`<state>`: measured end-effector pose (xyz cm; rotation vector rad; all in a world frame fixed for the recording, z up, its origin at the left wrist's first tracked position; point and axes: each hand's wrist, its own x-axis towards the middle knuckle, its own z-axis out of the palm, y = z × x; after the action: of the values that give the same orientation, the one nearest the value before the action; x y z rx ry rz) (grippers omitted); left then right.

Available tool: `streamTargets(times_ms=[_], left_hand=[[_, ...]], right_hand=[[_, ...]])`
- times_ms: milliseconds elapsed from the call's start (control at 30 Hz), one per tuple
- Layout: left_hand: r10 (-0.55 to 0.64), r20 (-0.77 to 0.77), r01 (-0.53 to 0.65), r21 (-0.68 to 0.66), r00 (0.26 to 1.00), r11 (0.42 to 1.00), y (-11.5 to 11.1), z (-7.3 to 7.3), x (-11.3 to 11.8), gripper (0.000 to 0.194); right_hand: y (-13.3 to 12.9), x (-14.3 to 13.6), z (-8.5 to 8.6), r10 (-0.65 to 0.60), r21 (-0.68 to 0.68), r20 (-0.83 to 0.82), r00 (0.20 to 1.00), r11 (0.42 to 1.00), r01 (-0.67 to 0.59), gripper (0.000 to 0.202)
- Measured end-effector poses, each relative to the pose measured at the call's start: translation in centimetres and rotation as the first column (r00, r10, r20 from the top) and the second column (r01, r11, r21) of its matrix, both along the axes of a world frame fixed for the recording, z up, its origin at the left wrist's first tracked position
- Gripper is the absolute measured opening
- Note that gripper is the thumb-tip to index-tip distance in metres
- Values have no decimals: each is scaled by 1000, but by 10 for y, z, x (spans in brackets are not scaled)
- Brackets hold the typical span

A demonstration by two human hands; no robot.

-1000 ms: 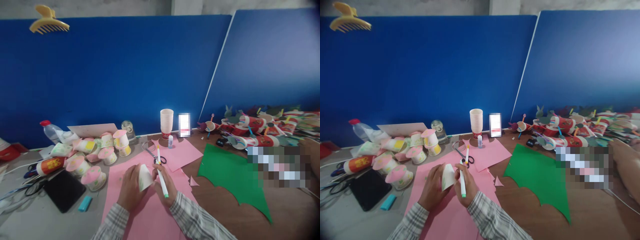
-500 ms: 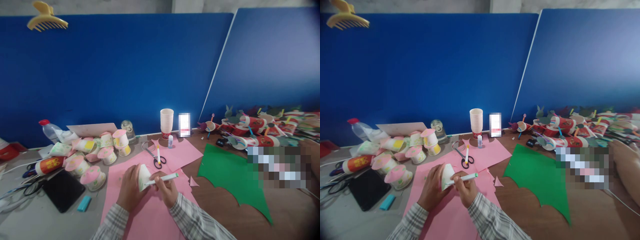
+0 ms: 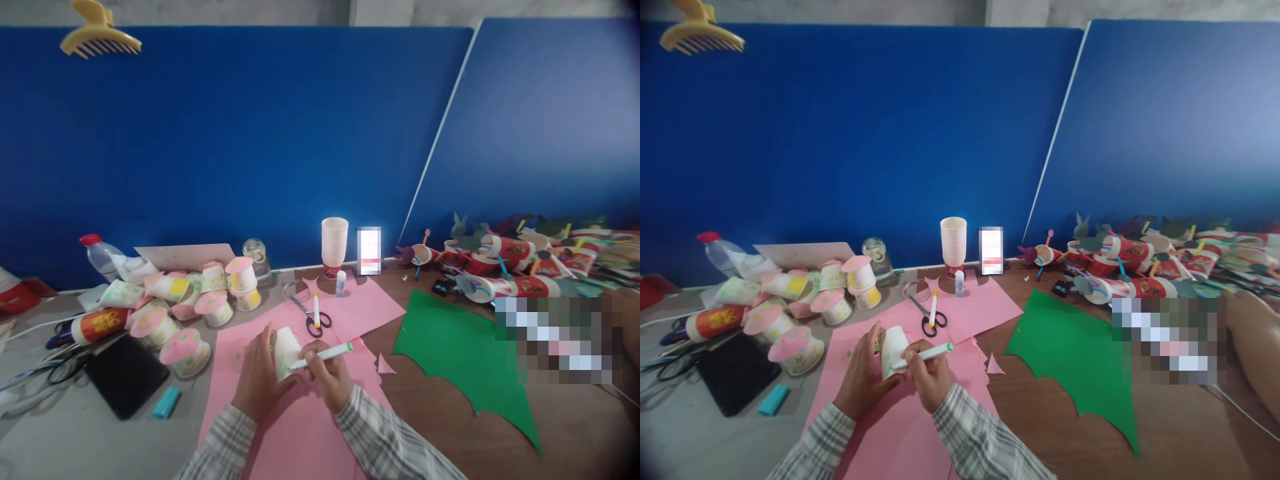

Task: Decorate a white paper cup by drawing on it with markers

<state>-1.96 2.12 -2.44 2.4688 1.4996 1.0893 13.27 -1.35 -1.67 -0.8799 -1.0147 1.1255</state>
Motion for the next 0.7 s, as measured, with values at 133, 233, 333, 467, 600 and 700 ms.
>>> streamTargets(times_ms=[133, 233, 333, 467, 600, 700], left_hand=[[-2, -1, 2, -1, 1000, 1000, 0, 0, -1, 99], [-6, -7, 6, 8, 1000, 1000, 1, -1, -1, 102], [-5, -13, 5, -5, 1000, 1000, 1, -1, -1, 99], [1, -37, -1, -1, 999, 1000, 0, -3, -1, 99], [-3, -59, 5, 38, 998, 999, 0, -3, -1, 101], [4, -76, 1, 55, 997, 999, -1, -2, -1, 99]], right_hand=[[2, 1, 0, -29, -3, 10, 1000, 1000, 29, 26], [2, 2, 0, -62, -10, 19, 998, 998, 62, 25], [0, 1, -2, -94, 17, 75, 993, 996, 93, 22], [-2, 0, -6, -98, 58, 153, 983, 994, 90, 18], [-5, 1, -6, -76, 63, 189, 979, 996, 66, 17], [-6, 0, -4, -71, 70, 202, 977, 996, 58, 16]])
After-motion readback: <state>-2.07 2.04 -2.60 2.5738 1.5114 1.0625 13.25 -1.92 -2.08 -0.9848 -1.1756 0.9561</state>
